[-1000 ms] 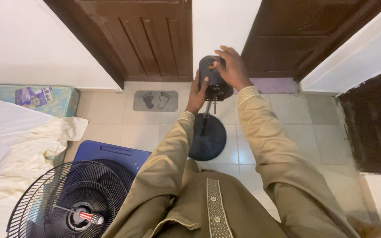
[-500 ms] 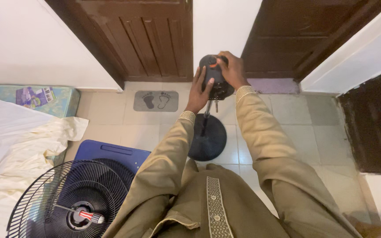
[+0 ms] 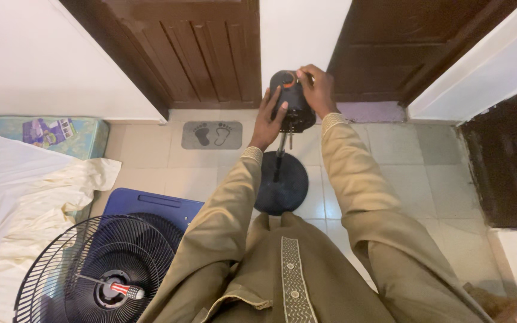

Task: The person uses a screwdriver to loosen and remove screws from the front grill of a standing fan. They then detach the grill and set it aside, exposing the fan blades and motor housing.

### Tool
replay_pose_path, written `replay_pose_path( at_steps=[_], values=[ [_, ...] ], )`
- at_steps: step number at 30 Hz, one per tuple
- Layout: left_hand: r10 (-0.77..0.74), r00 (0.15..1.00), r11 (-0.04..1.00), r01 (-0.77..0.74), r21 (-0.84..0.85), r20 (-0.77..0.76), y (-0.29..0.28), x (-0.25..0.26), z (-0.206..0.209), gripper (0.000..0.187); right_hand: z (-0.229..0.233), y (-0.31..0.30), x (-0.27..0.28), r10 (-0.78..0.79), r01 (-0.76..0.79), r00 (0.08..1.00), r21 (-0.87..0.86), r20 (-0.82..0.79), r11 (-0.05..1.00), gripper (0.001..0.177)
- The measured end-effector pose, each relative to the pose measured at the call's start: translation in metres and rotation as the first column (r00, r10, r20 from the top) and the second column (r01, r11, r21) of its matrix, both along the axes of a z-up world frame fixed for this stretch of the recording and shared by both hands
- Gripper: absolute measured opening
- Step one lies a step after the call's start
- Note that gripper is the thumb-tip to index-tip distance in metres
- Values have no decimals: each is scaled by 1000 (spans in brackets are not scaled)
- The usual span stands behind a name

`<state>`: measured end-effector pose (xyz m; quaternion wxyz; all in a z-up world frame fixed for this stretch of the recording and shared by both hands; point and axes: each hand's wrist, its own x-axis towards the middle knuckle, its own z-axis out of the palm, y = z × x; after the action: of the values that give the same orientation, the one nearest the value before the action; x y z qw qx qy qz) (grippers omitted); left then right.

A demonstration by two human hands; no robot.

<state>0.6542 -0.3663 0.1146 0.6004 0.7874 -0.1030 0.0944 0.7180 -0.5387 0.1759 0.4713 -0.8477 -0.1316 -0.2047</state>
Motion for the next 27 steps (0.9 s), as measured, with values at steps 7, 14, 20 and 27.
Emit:
replay_pose_path(
  at_steps=[7, 14, 20, 27],
  values=[
    [8, 1000, 999, -9, 31, 4, -1, -1, 0, 61, -15, 3, 10, -66, 81, 981, -74, 182, 994, 20],
    [2, 1000, 1000, -2, 25, 22, 2, -3, -4, 60, -40, 0, 17, -102, 93, 968, -49, -229, 994, 28],
    [31, 965, 982, -78, -173, -260, 16, -16, -24, 62, -96, -23, -22, -261, 262, 965, 203, -35, 943, 48],
    [208, 914, 963, -253, -89, -349, 6, -45, -80, 54, -108, 11, -128, 43, 283, 846, 515, -531, 809, 36]
  ],
)
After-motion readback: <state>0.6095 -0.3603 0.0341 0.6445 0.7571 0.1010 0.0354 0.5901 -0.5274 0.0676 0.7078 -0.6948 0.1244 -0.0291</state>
